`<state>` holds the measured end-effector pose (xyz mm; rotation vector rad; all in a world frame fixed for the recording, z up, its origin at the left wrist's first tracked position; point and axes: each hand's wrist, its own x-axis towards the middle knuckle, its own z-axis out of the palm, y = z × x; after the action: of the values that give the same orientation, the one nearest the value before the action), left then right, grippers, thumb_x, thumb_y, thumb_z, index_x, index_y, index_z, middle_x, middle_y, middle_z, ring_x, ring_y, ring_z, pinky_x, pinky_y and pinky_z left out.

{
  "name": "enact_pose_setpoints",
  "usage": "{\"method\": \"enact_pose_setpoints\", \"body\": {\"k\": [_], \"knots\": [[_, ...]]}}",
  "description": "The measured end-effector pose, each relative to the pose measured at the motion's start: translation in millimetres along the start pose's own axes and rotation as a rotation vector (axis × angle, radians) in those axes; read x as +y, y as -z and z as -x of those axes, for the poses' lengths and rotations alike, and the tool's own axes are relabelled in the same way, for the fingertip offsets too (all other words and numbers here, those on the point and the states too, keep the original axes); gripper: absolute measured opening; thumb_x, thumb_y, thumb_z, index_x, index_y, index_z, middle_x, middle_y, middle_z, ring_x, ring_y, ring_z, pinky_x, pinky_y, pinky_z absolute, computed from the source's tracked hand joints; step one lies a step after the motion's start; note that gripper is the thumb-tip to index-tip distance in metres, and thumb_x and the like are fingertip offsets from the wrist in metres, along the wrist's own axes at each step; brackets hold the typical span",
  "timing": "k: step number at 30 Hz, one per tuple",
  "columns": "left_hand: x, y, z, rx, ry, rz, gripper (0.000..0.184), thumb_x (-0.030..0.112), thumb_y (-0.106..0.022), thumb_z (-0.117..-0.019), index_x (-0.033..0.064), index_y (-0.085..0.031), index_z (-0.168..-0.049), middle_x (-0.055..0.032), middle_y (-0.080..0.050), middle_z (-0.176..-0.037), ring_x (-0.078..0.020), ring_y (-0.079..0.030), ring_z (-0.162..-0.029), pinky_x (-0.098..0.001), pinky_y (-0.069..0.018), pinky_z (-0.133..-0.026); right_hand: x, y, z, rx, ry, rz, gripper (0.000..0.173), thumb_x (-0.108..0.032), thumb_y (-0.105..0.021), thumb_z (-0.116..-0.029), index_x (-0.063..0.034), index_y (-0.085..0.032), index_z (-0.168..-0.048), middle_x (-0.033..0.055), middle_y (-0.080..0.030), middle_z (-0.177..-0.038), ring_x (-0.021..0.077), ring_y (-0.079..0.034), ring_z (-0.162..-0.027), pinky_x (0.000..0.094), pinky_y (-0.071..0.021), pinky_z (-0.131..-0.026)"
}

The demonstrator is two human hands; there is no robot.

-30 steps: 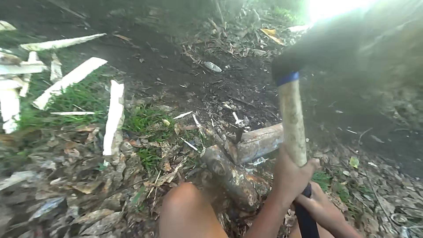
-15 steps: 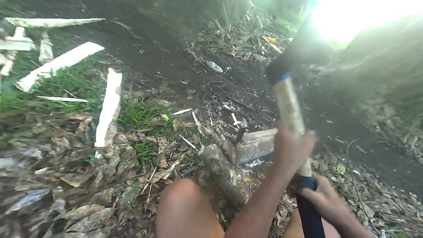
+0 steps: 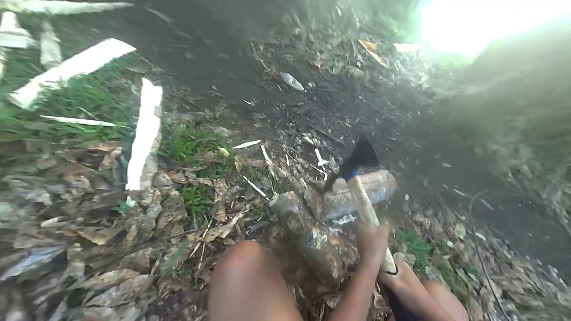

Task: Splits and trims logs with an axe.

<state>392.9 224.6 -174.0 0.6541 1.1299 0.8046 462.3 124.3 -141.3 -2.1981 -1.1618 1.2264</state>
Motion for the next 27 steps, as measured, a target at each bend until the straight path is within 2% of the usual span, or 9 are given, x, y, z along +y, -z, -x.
{"method": "enact_pose_setpoints", "body": {"k": [4,7,9,11,13,16,18,20,27], "knots": [[60.8,-8.4,32.2,-0.104,-0.126,0.011,0.055,0.022,-0.078,-0.087,-0.0022,-0.053,-0.13,-0.0154,-0.067,-0.092,-0.0229,-0.068,-0.076,-0.0431,-0.059,-0.071,-38.4,21.8,27.5,0.123,0.117,-0.021,0.024,-0.026,-0.069,-0.0754,-0.0082,-0.066,-0.091,0.0052,-0.066,-0.065,0.0207,-0.065,-0.051,0.0419,-0.0584,-0.05],[143.8,-21.0,63.3,-0.181,-0.471,-0.028,0.065,0.026,-0.083,-0.0861,0.0003,-0.051,-0.136,-0.0154,-0.068,-0.09,-0.0228,-0.068,-0.076,-0.0436,-0.06,-0.071,-94.7,48.4,39.8,0.389,0.466,0.049,0.028,-0.03,-0.072,-0.0764,-0.0094,-0.067,-0.094,-0.0061,-0.066,-0.067,0.0044,-0.064,-0.054,0.028,-0.0585,-0.051],[194.9,-29.2,92.5,-0.185,-0.716,-0.132,0.075,0.036,-0.083,-0.0847,0.0069,-0.046,-0.143,-0.0117,-0.069,-0.089,-0.0214,-0.069,-0.075,-0.043,-0.0604,-0.065,-122.8,68.6,42.9,0.606,0.723,0.139,0.036,-0.033,-0.074,-0.0777,-0.0075,-0.065,-0.1,-0.0122,-0.066,-0.085,-0.011,-0.063,-0.078,0.0145,-0.056,-0.073],[233.2,-36.0,116.8,-0.147,-0.946,-0.23,0.069,0.034,-0.082,-0.0835,0.0082,-0.05,-0.139,-0.007,-0.068,-0.086,-0.0181,-0.068,-0.072,-0.0396,-0.0586,-0.058,-123.2,93.0,30.2,0.674,0.953,0.124,0.049,-0.03,-0.079,-0.0815,0.0035,-0.06,-0.112,0.002,-0.068,-0.101,-0.0004,-0.064,-0.1,0.0235,-0.0523,-0.095],[243.9,-36.0,121.1,-0.124,-1.051,-0.273,0.057,0.027,-0.082,-0.0821,0.0084,-0.057,-0.13,-0.0039,-0.068,-0.084,-0.0152,-0.068,-0.07,-0.0364,-0.058,-0.055,-113.2,100.1,17.7,0.632,1.054,0.143,0.048,-0.031,-0.08,-0.0833,0.0049,-0.061,-0.11,0.0041,-0.072,-0.099,0.002,-0.067,-0.1,0.025,-0.0539,-0.096],[161.5,-16.8,75.7,-0.155,-0.693,-0.18,0.052,0.018,-0.077,-0.0888,0.0028,-0.057,-0.134,-0.012,-0.071,-0.092,-0.0221,-0.07,-0.079,-0.0442,-0.0604,-0.07,-75.3,59.5,12.0,0.402,0.709,0.173,0.035,-0.035,-0.075,-0.0835,-0.0059,-0.068,-0.102,-0.0077,-0.071,-0.087,-0.0059,-0.066,-0.082,0.0198,-0.0579,-0.077],[60.2,-10.0,24.9,-0.021,-0.237,-0.143,0.047,0.023,-0.077,-0.0887,0.0006,-0.059,-0.126,-0.0155,-0.069,-0.091,-0.0263,-0.069,-0.079,-0.0471,-0.059,-0.073,-36.0,22.9,1.9,0.083,0.191,0.026,0.021,-0.027,-0.068,-0.0845,-0.0068,-0.067,-0.091,0.0002,-0.067,-0.068,0.0096,-0.065,-0.057,0.033,-0.0589,-0.056],[7.2,-11.9,1.9,0.009,0.003,-0.202,0.048,0.028,-0.079,-0.0854,-0.0009,-0.061,-0.12,-0.0159,-0.069,-0.09,-0.0276,-0.07,-0.079,-0.0492,-0.0586,-0.072,0.1,3.1,-4.3,-0.01,-0.055,-0.1,0.022,-0.024,-0.065,-0.0865,-0.0028,-0.065,-0.092,0.0089,-0.067,-0.068,0.0222,-0.066,-0.056,0.0437,-0.0596,-0.057],[126.5,-50.1,48.7,-0.25,-0.369,-0.176,0.06,0.026,-0.08,-0.0864,-0.0031,-0.055,-0.131,-0.0176,-0.07,-0.099,-0.0253,-0.07,-0.086,-0.0454,-0.0601,-0.079,-66.1,59.9,28.9,0.363,0.295,-0.085,0.025,-0.028,-0.069,-0.0792,-0.0058,-0.067,-0.092,0.0036,-0.066,-0.063,0.0173,-0.065,-0.051,0.0391,-0.0587,-0.049]]}}
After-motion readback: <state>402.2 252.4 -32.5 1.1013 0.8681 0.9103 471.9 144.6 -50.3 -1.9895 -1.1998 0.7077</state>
